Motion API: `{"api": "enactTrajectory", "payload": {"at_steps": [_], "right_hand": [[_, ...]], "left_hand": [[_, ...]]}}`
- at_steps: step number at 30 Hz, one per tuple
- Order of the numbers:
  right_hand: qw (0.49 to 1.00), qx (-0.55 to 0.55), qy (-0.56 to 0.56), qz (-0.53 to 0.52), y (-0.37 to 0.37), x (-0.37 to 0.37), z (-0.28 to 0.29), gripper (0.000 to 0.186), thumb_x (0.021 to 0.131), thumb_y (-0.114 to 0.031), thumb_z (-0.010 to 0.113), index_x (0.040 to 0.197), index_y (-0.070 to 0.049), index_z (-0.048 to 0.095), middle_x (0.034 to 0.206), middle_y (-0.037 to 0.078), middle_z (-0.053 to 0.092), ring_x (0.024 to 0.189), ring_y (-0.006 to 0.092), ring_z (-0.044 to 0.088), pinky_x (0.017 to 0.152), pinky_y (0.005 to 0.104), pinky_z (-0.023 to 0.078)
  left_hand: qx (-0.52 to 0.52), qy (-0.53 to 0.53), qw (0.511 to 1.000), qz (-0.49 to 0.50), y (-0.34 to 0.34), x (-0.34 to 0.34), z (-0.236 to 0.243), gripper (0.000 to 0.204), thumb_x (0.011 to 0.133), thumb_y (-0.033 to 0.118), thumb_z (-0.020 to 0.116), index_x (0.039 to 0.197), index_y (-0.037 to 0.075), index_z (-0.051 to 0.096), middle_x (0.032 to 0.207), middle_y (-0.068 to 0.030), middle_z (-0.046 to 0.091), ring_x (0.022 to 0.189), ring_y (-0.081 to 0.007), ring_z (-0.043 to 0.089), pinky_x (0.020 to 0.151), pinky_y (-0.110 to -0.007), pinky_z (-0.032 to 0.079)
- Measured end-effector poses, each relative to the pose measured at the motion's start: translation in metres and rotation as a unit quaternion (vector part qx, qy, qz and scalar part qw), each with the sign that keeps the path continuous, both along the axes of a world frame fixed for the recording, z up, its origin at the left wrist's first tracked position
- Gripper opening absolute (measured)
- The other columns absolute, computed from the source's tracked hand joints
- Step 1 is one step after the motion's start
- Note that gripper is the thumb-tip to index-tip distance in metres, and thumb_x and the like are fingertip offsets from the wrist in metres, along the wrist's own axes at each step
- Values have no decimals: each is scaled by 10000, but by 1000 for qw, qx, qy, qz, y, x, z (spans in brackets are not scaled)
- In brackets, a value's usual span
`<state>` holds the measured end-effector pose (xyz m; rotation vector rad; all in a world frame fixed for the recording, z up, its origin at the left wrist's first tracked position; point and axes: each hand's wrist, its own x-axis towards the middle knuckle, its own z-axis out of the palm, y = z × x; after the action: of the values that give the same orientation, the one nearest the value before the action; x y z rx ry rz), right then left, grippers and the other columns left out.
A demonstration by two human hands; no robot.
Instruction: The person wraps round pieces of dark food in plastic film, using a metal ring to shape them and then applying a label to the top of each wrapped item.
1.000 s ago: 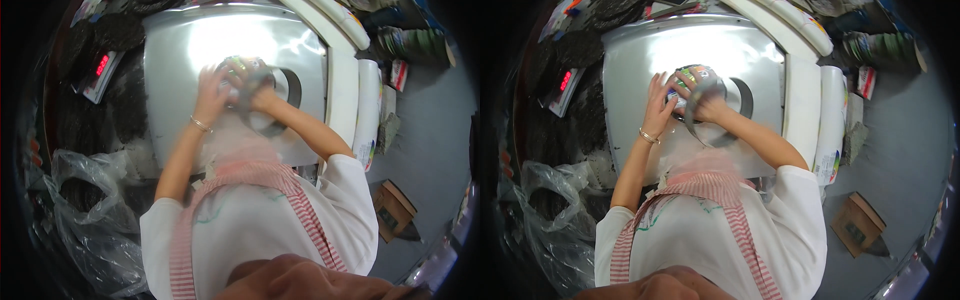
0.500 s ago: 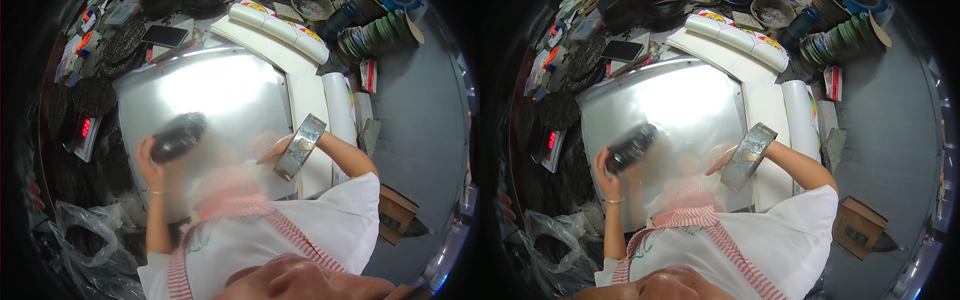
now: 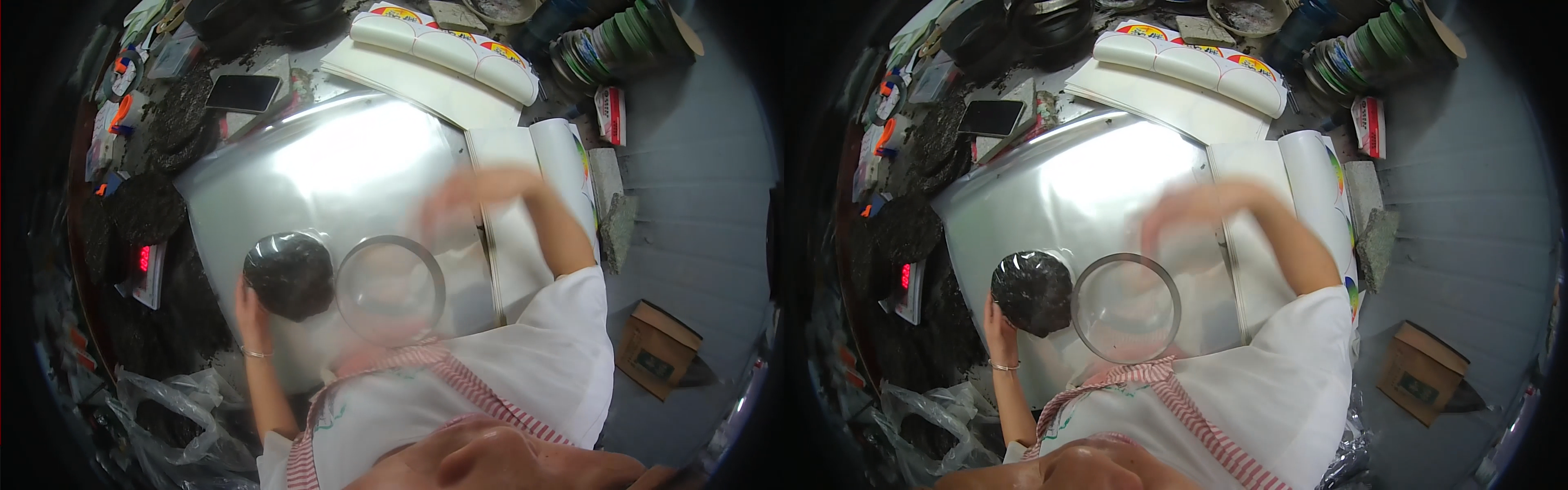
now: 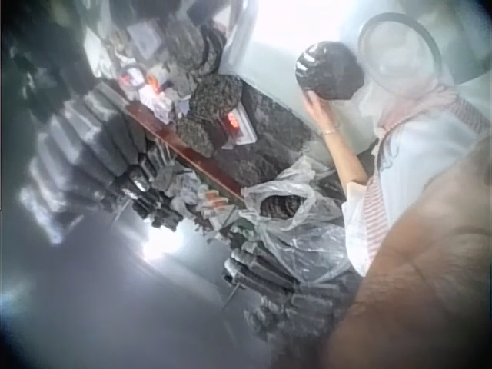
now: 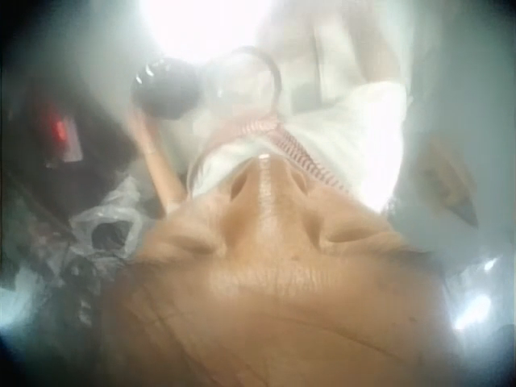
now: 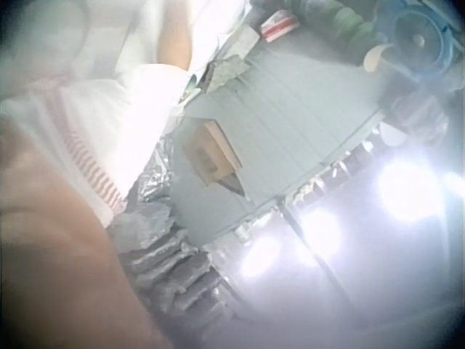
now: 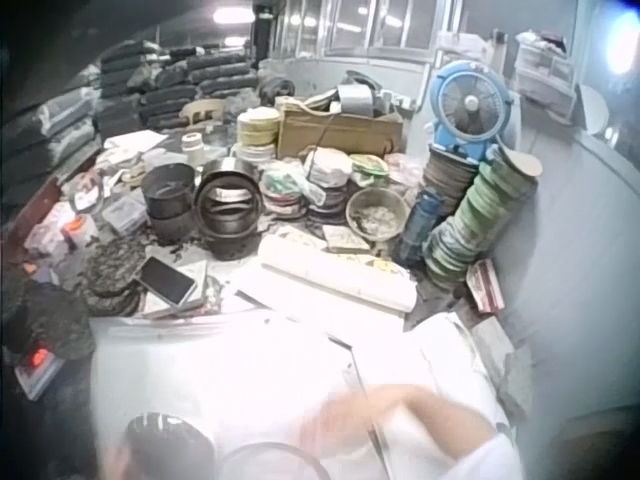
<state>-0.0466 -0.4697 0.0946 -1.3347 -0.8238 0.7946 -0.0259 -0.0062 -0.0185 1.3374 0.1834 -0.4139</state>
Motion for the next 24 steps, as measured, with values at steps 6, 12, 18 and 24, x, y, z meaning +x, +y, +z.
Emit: {"api": "enactTrajectory", "payload": {"at_steps": [6,12,18,24], "right_hand": [[496,-232,-62,-834,-283,70,-110,528,974,-325,468,1338,55,434,1391,179,458,1279,295,418,1051,347,313],[738,-235,309,-551,-199,40,-102,382,983,-340,422,1020,-25,635,825,108,697,639,177,671,609,267,525],[511,-557,-222,-616,-174,79,-124,230,880,-234,592,990,-46,663,918,130,675,870,302,635,776,396,492],[502,-438,-533,-522,-123,202,-144,267,836,-208,625,1077,-94,609,1156,105,589,1113,262,545,906,425,434]], "left_hand": [[47,-30,996,65,-21,15,2,663,846,30,643,1431,53,332,1378,-104,442,1244,-227,439,1060,-386,352],[30,25,997,63,-5,18,-2,579,924,169,585,1433,76,327,1347,-81,470,1193,-242,496,971,-414,441],[57,13,997,56,-12,14,-21,617,913,215,606,1437,60,319,1342,-81,464,1194,-232,489,963,-402,434],[72,-24,996,57,-5,17,-36,617,904,195,627,1425,34,338,1339,-93,469,1185,-218,489,966,-363,428]]}}
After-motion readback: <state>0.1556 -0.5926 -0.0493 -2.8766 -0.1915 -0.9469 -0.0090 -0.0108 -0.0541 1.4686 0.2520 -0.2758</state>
